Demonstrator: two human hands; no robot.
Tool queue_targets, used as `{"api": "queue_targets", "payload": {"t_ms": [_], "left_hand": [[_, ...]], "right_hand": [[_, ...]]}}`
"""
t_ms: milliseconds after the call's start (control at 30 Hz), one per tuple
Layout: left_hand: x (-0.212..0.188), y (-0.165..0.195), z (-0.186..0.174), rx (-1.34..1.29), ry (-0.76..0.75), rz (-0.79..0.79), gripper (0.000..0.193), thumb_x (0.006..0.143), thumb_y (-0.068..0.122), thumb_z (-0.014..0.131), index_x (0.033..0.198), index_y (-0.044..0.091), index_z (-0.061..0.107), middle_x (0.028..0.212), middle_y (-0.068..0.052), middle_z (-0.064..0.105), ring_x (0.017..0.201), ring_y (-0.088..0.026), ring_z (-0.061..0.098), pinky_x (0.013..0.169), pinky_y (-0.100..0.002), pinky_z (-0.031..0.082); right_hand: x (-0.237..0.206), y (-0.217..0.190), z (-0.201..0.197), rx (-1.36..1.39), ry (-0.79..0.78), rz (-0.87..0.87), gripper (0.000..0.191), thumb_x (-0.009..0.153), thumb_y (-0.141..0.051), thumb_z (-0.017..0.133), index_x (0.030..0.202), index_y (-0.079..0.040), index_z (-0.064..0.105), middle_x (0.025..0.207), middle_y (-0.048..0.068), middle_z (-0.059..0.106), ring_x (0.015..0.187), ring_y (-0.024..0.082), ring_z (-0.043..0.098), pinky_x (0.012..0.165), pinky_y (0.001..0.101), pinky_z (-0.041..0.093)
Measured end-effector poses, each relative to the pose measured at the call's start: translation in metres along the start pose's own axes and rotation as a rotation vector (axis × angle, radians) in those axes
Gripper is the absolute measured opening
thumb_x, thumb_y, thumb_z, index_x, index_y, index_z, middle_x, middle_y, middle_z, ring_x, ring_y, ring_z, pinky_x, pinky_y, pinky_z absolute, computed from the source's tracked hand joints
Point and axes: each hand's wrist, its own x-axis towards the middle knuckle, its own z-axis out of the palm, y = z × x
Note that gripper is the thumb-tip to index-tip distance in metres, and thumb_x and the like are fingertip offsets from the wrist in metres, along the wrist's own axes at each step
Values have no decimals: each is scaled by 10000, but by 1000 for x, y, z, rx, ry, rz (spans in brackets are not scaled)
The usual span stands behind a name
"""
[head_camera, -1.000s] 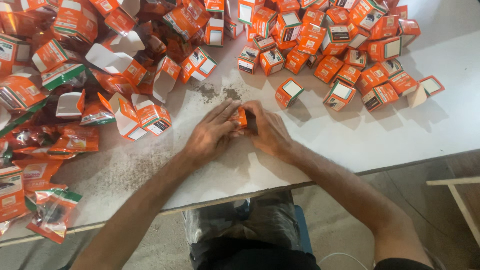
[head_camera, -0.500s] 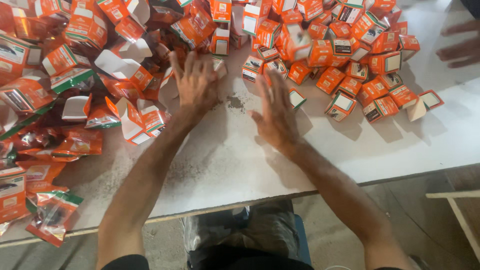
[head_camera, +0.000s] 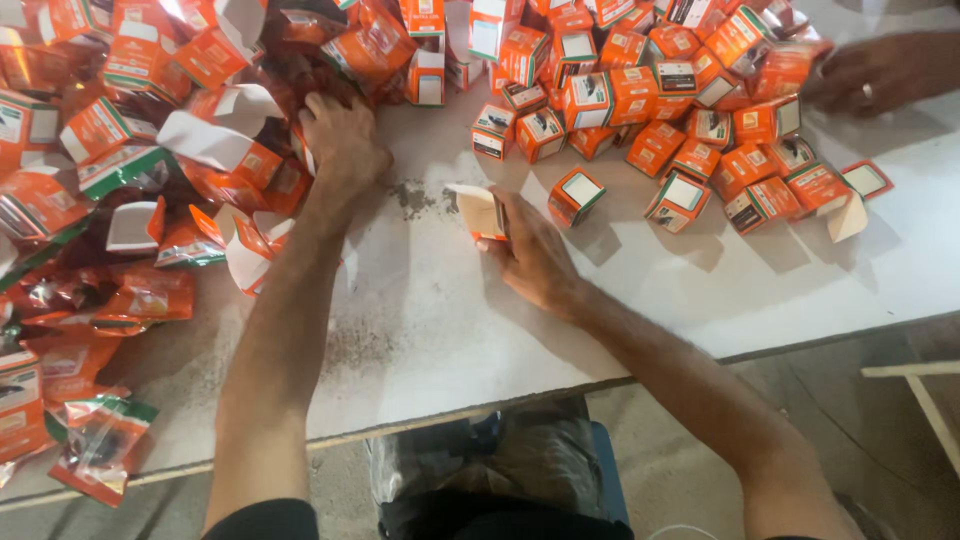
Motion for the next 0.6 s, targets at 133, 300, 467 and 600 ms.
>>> {"api": "queue_targets", "payload": {"t_ms": [133,300,467,600], "left_hand": [[5,5,-8,-81,-407,127,505,714,267,824,1159,76,682,1178,-196,663,1226,-426,477,957,-494,522],[-40,-10,-5,-70,-59,566,505,665,177,813,1146,101,678,1098,-177,662,1079,-400,545,762,-508,555],[-53,-13,-20,-65,21,638,465,796,140,762,1233,60,623,1088,-143,644,1081,-343,591,743,-412,572],[-93,8,-47,-499,376,514,540,864,46,752,1382,43,602,1167,-138,645,1112,-344,600,854,-440,571]], "right_hand": [[-4,0,-5,54,-83,131,623,927,-119,727,1433,-38,373,1160,237,642,1073,443,652,873,503,522],[-8,-8,-11,97,-139,105,657,884,-113,725,1447,-45,392,1200,235,657,1109,447,657,898,490,529],[-5,-10,-14,50,-164,122,576,889,-164,786,1376,-35,507,1213,199,668,1127,433,643,902,472,532],[-3,-6,-11,37,-63,13,553,785,-179,848,1250,-22,593,1177,197,653,1078,415,639,872,455,519]]}}
